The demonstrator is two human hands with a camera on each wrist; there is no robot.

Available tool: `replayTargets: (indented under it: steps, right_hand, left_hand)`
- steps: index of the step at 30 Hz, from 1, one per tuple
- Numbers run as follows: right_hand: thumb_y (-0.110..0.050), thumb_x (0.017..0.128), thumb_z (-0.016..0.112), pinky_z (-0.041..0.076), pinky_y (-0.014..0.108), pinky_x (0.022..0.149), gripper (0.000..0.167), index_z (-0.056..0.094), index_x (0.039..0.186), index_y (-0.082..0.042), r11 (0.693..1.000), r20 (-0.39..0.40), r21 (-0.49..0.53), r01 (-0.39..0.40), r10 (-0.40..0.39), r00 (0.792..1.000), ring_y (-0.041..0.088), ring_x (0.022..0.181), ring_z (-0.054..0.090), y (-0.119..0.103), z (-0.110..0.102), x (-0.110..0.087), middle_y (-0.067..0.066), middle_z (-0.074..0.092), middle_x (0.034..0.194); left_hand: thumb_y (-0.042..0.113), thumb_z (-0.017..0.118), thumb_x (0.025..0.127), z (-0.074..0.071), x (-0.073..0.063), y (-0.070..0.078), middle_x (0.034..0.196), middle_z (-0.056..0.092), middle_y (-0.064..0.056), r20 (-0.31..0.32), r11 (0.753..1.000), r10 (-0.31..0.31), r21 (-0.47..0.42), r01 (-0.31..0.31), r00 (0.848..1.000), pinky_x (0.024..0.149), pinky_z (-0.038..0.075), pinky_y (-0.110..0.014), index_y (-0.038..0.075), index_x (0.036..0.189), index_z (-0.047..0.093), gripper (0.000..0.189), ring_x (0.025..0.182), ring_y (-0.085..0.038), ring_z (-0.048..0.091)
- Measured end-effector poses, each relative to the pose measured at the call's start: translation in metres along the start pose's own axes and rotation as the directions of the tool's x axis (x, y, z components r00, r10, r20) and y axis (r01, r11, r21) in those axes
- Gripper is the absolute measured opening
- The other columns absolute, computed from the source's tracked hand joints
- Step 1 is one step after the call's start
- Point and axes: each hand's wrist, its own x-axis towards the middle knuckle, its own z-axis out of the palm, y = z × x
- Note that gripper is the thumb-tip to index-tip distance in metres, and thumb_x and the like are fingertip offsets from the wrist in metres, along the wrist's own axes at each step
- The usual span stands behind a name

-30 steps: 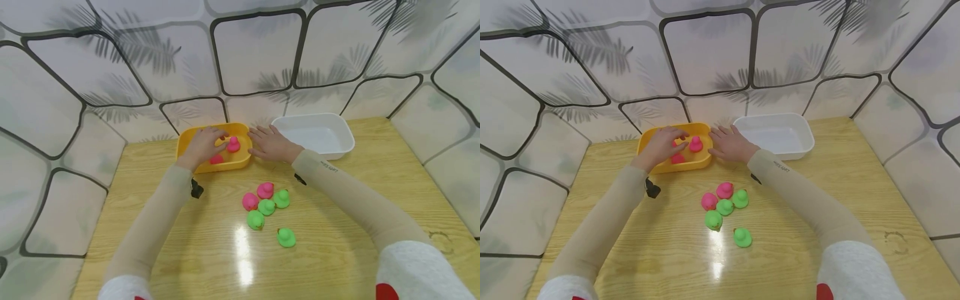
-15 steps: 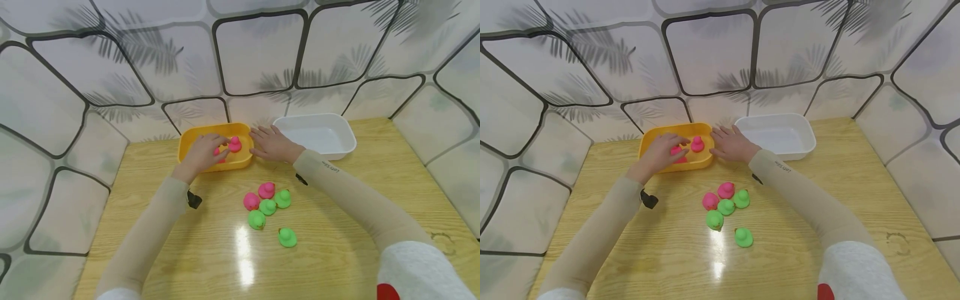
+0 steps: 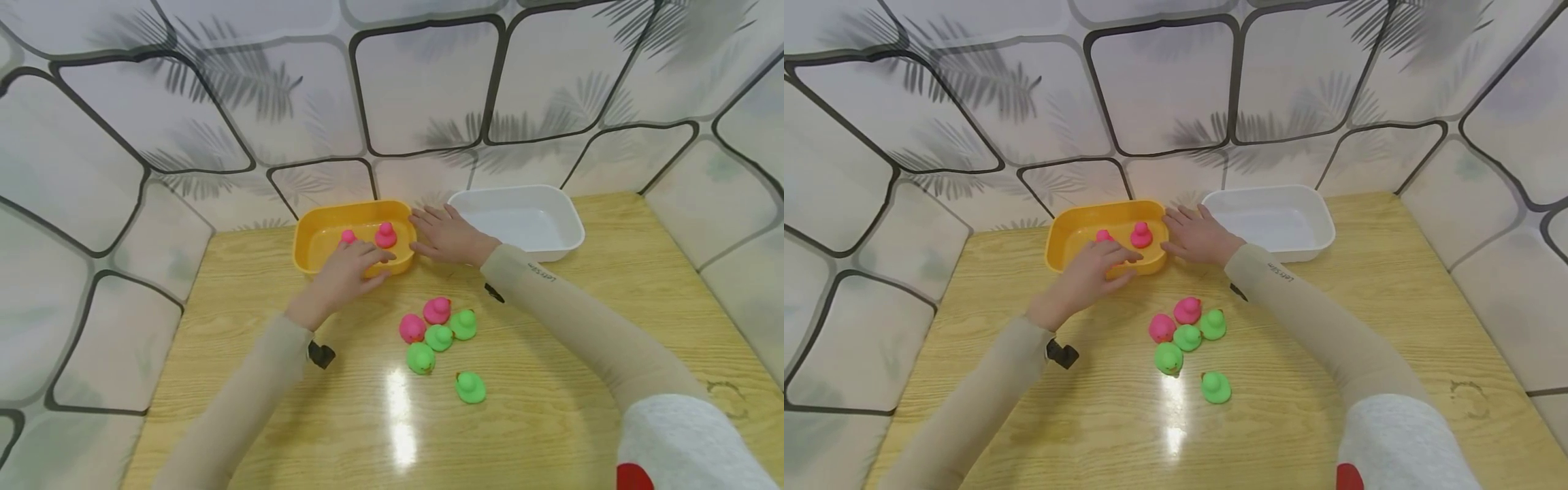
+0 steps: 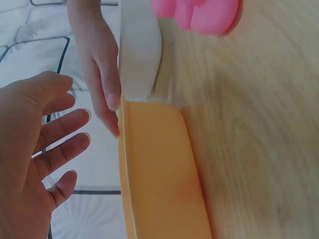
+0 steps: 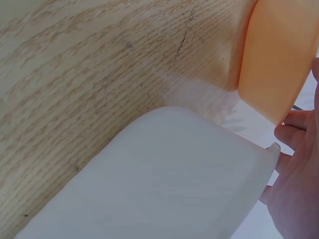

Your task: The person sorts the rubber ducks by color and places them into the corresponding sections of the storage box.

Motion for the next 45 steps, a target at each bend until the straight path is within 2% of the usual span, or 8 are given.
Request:
replayTargets:
  steps: [8, 17, 25, 32, 38, 45]
  right_hand:
    - [-0.05, 0.11, 0.043, 0.01, 0.064, 0.124, 0.073, 0.029, 0.163, -0.003, 1.0, -0.003, 0.023, -0.001, 0.001, 1.0, 0.039, 0.158, 0.02, 0.001, 0.0, 0.0, 0.017, 0.025, 0.171]
    - [-0.051, 0.11, 0.042, 0.009, 0.064, 0.125, 0.074, 0.028, 0.164, -0.003, 1.0, 0.001, 0.028, 0.002, -0.002, 1.0, 0.039, 0.158, 0.018, 0.0, -0.001, -0.001, 0.016, 0.023, 0.171]
    - [-0.051, 0.11, 0.041, 0.008, 0.063, 0.125, 0.073, 0.027, 0.164, -0.003, 0.999, 0.0, 0.034, 0.002, -0.002, 1.0, 0.039, 0.158, 0.017, 0.002, 0.001, -0.001, 0.016, 0.022, 0.171]
    - [-0.051, 0.11, 0.042, 0.008, 0.063, 0.125, 0.074, 0.027, 0.164, -0.003, 0.999, 0.009, 0.044, -0.001, 0.001, 1.0, 0.039, 0.158, 0.016, 0.0, -0.001, -0.001, 0.016, 0.022, 0.172]
    - [-0.051, 0.11, 0.042, 0.008, 0.064, 0.125, 0.074, 0.027, 0.164, -0.002, 0.999, 0.009, 0.049, 0.004, -0.005, 1.0, 0.04, 0.158, 0.017, 0.0, -0.002, -0.002, 0.017, 0.022, 0.171]
    - [-0.05, 0.11, 0.042, 0.009, 0.064, 0.125, 0.073, 0.028, 0.163, -0.001, 0.999, 0.007, 0.052, 0.008, -0.008, 1.0, 0.041, 0.158, 0.018, 0.0, -0.003, -0.003, 0.018, 0.023, 0.171]
  left_hand:
    - [0.025, 0.073, 0.099, 0.014, -0.015, 0.018, 0.122, 0.072, -0.006, 0.091, 0.999, -0.006, -0.039, 0.009, 0.996, 0.105, 0.045, -0.052, 0.01, 0.127, 0.072, 0.032, 0.114, -0.027, 0.064]
    - [0.028, 0.073, 0.099, 0.036, -0.031, 0.028, 0.124, 0.071, -0.002, 0.143, 0.998, 0.012, -0.063, -0.003, 0.99, 0.106, 0.046, -0.05, 0.013, 0.128, 0.072, 0.033, 0.12, -0.026, 0.063]
    - [0.031, 0.071, 0.101, 0.052, -0.041, 0.033, 0.131, 0.068, -0.002, 0.216, 0.994, 0.015, -0.112, 0.009, 0.976, 0.105, 0.046, -0.049, 0.018, 0.137, 0.068, 0.038, 0.124, -0.024, 0.061]
    - [0.022, 0.074, 0.098, 0.056, -0.043, 0.037, 0.128, 0.069, -0.005, 0.204, 0.992, 0.053, -0.126, -0.027, 0.978, 0.107, 0.047, -0.051, 0.017, 0.133, 0.07, 0.035, 0.124, -0.026, 0.059]
    - [0.02, 0.074, 0.098, 0.062, -0.042, 0.039, 0.122, 0.07, -0.003, 0.186, 0.989, 0.078, -0.136, -0.053, 0.979, 0.103, 0.049, -0.044, 0.017, 0.129, 0.072, 0.031, 0.119, -0.024, 0.059]
    - [0.021, 0.076, 0.097, 0.065, -0.043, 0.04, 0.122, 0.07, -0.001, 0.181, 0.99, 0.051, -0.138, -0.026, 0.982, 0.102, 0.049, -0.043, 0.018, 0.126, 0.073, 0.029, 0.12, -0.022, 0.058]
